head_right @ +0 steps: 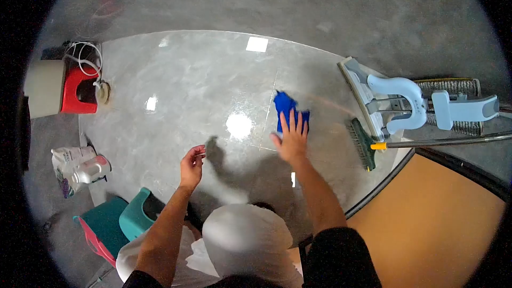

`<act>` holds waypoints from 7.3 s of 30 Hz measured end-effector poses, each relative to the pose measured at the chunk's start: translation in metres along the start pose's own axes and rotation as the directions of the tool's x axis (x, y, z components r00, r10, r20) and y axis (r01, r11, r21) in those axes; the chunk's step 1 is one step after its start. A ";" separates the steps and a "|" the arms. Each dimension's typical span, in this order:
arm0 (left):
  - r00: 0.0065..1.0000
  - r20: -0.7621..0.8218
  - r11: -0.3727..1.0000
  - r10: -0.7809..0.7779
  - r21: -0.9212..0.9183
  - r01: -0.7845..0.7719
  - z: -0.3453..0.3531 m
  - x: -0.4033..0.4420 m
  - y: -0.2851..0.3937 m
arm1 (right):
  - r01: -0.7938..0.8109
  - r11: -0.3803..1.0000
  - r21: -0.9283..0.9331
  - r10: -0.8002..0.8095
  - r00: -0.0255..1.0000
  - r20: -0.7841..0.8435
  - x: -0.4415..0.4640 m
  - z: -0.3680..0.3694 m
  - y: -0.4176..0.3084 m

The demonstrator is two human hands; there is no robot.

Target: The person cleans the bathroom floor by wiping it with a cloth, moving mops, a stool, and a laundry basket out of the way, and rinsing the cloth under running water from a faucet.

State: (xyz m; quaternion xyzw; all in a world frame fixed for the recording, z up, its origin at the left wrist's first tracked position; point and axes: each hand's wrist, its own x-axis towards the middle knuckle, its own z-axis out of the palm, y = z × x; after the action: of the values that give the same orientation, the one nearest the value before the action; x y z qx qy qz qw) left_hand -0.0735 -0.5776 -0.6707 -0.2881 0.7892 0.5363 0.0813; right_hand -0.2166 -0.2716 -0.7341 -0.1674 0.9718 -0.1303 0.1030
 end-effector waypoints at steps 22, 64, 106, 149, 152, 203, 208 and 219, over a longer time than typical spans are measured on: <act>0.904 0.364 0.973 0.223 -0.132 -0.187 0.000 -0.009 0.037 | -0.241 0.970 0.039 0.228 0.951 0.207 -0.139 0.003 -0.080; 0.954 0.282 0.993 0.099 -0.089 -0.076 0.060 -0.110 -0.079 | -0.266 0.964 0.012 0.263 0.944 -0.199 -0.165 0.034 0.015; 0.996 -0.092 0.930 0.022 -0.364 -0.054 -0.038 -0.055 -0.109 | 0.626 0.676 0.389 -0.650 0.755 -0.087 0.009 0.116 -0.263; 0.896 -0.444 0.894 -0.009 -0.404 -0.192 -0.198 0.049 -0.137 | 0.540 0.560 0.628 -0.550 0.809 -0.205 0.216 0.233 -0.463; 0.899 -0.438 0.922 -0.013 -0.354 -0.159 -0.201 0.044 -0.149 | 0.691 0.483 0.538 -0.814 0.581 -0.015 0.116 0.224 -0.493; 0.979 -0.189 0.936 0.075 -0.325 -0.134 -0.052 -0.028 -0.104 | 0.325 0.683 0.655 -0.299 0.942 -0.156 0.025 0.129 -0.243; 0.980 -0.151 0.907 0.131 -0.381 -0.180 -0.035 -0.032 -0.092 | 0.456 0.634 0.625 -0.549 0.834 -0.051 -0.048 0.119 -0.222; 0.989 -0.022 0.924 0.149 -0.352 -0.147 0.022 -0.039 -0.062 | -0.039 0.906 0.421 0.225 0.888 -0.402 -0.029 0.086 -0.037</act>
State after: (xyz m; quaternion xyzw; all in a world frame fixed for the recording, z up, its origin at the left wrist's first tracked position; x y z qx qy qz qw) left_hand -0.0117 -0.5596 -0.7128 -0.2364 0.6994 0.6745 -0.0101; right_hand -0.1579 -0.3144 -0.8002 -0.0409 0.9310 -0.3539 -0.0792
